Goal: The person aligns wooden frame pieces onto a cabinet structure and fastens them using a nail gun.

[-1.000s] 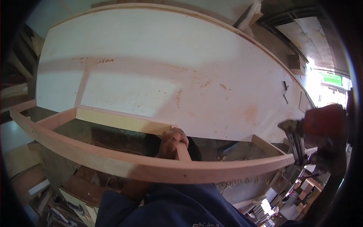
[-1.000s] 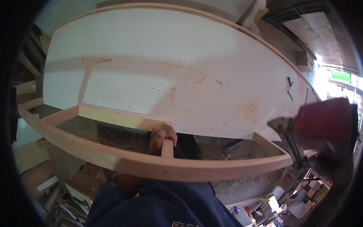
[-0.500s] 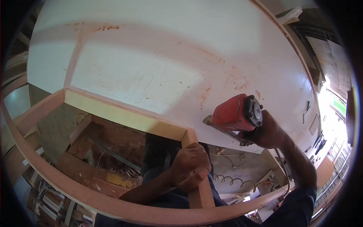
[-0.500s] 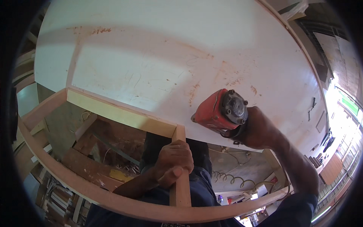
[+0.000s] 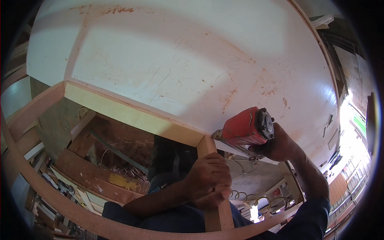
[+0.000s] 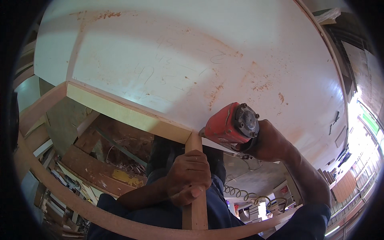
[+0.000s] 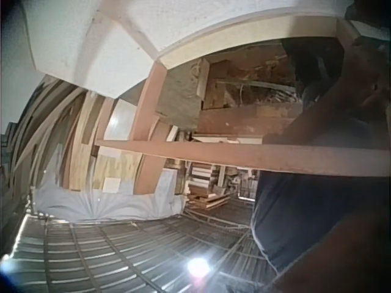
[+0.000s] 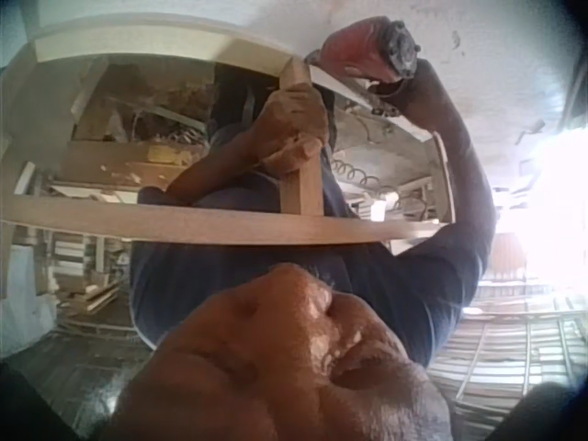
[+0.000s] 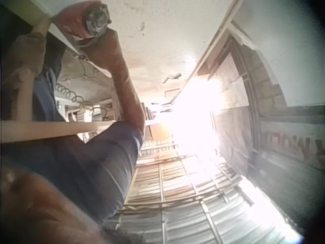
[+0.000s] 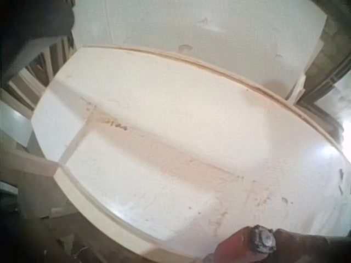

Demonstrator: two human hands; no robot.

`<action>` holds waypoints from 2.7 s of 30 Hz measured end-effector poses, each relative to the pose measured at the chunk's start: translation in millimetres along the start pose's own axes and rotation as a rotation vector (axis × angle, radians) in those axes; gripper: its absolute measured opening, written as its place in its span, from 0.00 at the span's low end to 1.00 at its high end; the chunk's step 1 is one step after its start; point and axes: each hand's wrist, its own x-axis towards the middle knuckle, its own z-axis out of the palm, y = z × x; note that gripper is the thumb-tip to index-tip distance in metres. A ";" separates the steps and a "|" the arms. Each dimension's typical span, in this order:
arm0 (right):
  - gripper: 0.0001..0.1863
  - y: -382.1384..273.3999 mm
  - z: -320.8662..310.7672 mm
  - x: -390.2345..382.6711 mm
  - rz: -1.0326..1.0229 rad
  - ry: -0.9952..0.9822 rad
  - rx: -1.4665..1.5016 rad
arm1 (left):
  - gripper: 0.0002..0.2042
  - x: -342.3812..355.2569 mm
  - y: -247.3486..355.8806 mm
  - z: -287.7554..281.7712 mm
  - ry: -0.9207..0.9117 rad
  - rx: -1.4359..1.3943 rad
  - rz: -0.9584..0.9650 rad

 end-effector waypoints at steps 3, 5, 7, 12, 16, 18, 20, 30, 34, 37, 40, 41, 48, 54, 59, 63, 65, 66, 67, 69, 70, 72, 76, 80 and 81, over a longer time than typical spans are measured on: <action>0.19 -5.6 -2.9 1.7 0.014 -0.036 0.015 | 0.21 -0.2 -0.9 -0.4 -0.024 0.013 -0.004; 0.19 -7.5 -5.2 4.8 0.004 -0.060 -0.026 | 0.21 -0.8 -0.1 -1.2 -0.033 -0.003 -0.017; 0.19 -7.2 -6.8 8.8 -0.006 -0.083 -0.066 | 0.20 -0.4 -0.5 -0.1 -0.022 0.000 -0.012; 0.17 3.2 -7.1 12.6 -0.064 -0.121 -0.161 | 0.19 0.9 -1.0 -0.7 -0.018 -0.003 -0.015; 0.17 2.7 -7.0 13.6 -0.051 -0.125 -0.107 | 0.19 1.1 -0.5 0.5 -0.005 0.000 0.000; 0.17 4.4 -7.6 15.0 -0.077 -0.131 -0.093 | 0.19 2.1 0.0 1.5 0.004 0.003 0.013; 0.17 3.1 -7.6 14.7 -0.032 -0.150 -0.138 | 0.20 0.0 -0.9 3.4 0.024 0.002 0.007; 0.17 -6.0 -3.0 9.2 -0.053 -0.072 -0.096 | 0.21 0.2 2.0 0.2 -0.018 -0.013 -0.025; 0.16 -4.6 -0.2 11.0 -0.081 -0.055 -0.110 | 0.21 -0.3 -0.4 1.1 -0.009 -0.006 0.005; 0.16 -6.6 1.6 9.5 -0.058 -0.073 -0.096 | 0.21 -1.4 -1.6 3.0 0.003 0.001 0.012; 0.16 -2.8 3.4 10.9 -0.053 -0.066 -0.073 | 0.21 -1.7 -1.8 1.8 -0.004 0.007 0.005; 0.16 -3.1 3.4 11.1 -0.033 -0.063 -0.090 | 0.21 -1.4 -2.0 1.2 -0.021 0.013 0.001; 0.16 -7.0 -0.4 18.5 -0.110 -0.091 -0.088 | 0.21 -2.2 -2.9 0.0 -0.040 0.003 -0.007; 0.17 -21.6 -5.4 20.8 0.054 -0.173 -0.142 | 0.21 -0.1 -1.7 1.0 -0.023 -0.006 0.010; 0.17 -14.1 -2.0 18.1 -0.027 -0.134 -0.104 | 0.21 2.7 -0.4 1.5 0.001 -0.019 -0.005; 0.17 -9.7 -0.7 13.1 0.026 -0.091 -0.157 | 0.22 2.0 0.7 -0.2 -0.029 -0.006 -0.013; 0.17 -6.9 -0.7 11.1 0.017 -0.080 -0.138 | 0.23 1.2 -0.6 1.5 -0.020 0.031 0.004; 0.17 -6.1 -0.2 10.0 0.007 -0.067 -0.122 | 0.23 1.1 -2.1 3.1 -0.019 0.027 0.001; 0.17 -6.8 1.3 9.1 0.004 -0.074 -0.119 | 0.23 1.0 -2.2 4.5 0.007 0.020 0.007; 0.17 -7.9 5.3 6.8 -0.001 -0.023 -0.039 | 0.24 -0.2 -1.8 4.1 0.036 0.016 0.008; 0.17 -6.1 6.6 6.0 0.002 -0.024 -0.039 | 0.24 0.6 -1.4 3.2 0.023 0.016 0.005; 0.16 -1.3 9.2 5.5 -0.063 -0.024 -0.012 | 0.24 0.8 -1.0 1.9 0.010 0.014 0.000; 0.17 -6.5 5.8 3.8 -0.071 -0.038 -0.041 | 0.23 1.3 -2.5 2.1 -0.016 0.007 0.003; 0.17 -4.7 3.4 9.1 -0.055 -0.067 -0.038 | 0.22 3.1 0.1 -2.0 -0.048 0.021 0.004; 0.17 -4.4 2.3 10.2 -0.037 -0.097 -0.056 | 0.22 2.9 0.4 -2.1 -0.051 0.023 0.003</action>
